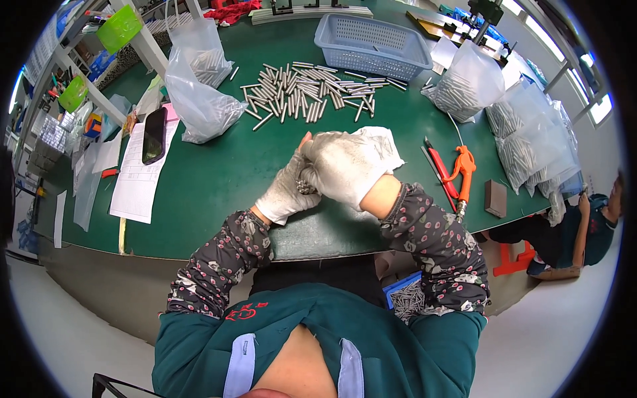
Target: Organizing and cleaning small metal rods at an industrial workbench.
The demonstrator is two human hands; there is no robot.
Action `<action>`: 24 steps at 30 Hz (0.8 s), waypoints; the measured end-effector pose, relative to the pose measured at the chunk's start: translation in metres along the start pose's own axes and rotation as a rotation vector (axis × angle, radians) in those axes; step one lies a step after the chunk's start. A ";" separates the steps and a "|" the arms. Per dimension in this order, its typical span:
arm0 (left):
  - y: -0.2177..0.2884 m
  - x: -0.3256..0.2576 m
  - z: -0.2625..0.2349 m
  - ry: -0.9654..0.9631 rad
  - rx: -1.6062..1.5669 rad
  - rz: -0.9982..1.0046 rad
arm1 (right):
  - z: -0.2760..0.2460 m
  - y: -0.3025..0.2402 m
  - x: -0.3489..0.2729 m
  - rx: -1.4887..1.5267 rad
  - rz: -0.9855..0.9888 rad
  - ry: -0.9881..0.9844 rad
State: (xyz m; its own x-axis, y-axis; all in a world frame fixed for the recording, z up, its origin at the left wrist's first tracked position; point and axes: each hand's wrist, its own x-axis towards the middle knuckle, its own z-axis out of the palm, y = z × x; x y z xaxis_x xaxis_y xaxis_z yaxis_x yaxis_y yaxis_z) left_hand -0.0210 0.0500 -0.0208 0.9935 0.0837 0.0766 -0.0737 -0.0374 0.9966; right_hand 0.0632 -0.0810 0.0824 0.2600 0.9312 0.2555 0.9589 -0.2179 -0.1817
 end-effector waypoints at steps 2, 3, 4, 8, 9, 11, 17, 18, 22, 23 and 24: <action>0.001 -0.001 0.002 -0.014 -0.035 -0.066 | 0.003 -0.003 0.000 0.010 -0.009 -0.078; 0.001 -0.002 0.004 0.004 0.008 -0.018 | 0.003 -0.001 -0.001 0.009 -0.007 -0.078; 0.002 -0.002 0.004 0.024 0.055 0.032 | 0.002 0.000 0.001 0.045 -0.016 -0.038; 0.012 -0.005 0.004 0.016 0.072 0.028 | -0.019 0.034 0.016 0.330 0.098 0.238; 0.011 -0.006 0.003 0.017 0.074 0.026 | -0.026 0.047 0.023 0.414 0.166 0.265; 0.010 -0.008 0.002 0.031 0.058 -0.002 | -0.037 0.063 0.041 0.744 0.504 0.252; 0.007 -0.006 0.004 0.038 0.052 0.035 | -0.018 0.178 0.089 0.894 0.754 0.742; 0.006 -0.004 0.006 0.021 0.035 0.026 | -0.018 0.204 0.091 0.884 0.786 0.732; 0.008 -0.005 0.005 0.021 0.043 0.055 | -0.017 0.221 0.095 0.751 0.696 0.714; 0.008 -0.006 0.004 0.024 0.040 0.048 | -0.017 0.216 0.095 0.756 0.695 0.713; 0.008 -0.006 0.004 0.023 0.037 0.044 | -0.016 0.211 0.092 0.670 0.674 0.566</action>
State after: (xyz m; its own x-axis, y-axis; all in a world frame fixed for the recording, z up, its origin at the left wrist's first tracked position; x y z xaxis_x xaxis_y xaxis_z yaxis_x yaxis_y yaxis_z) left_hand -0.0272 0.0451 -0.0133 0.9871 0.1043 0.1216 -0.1137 -0.0782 0.9904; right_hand 0.2917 -0.0457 0.0831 0.8842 0.3757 0.2774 0.3905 -0.2688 -0.8805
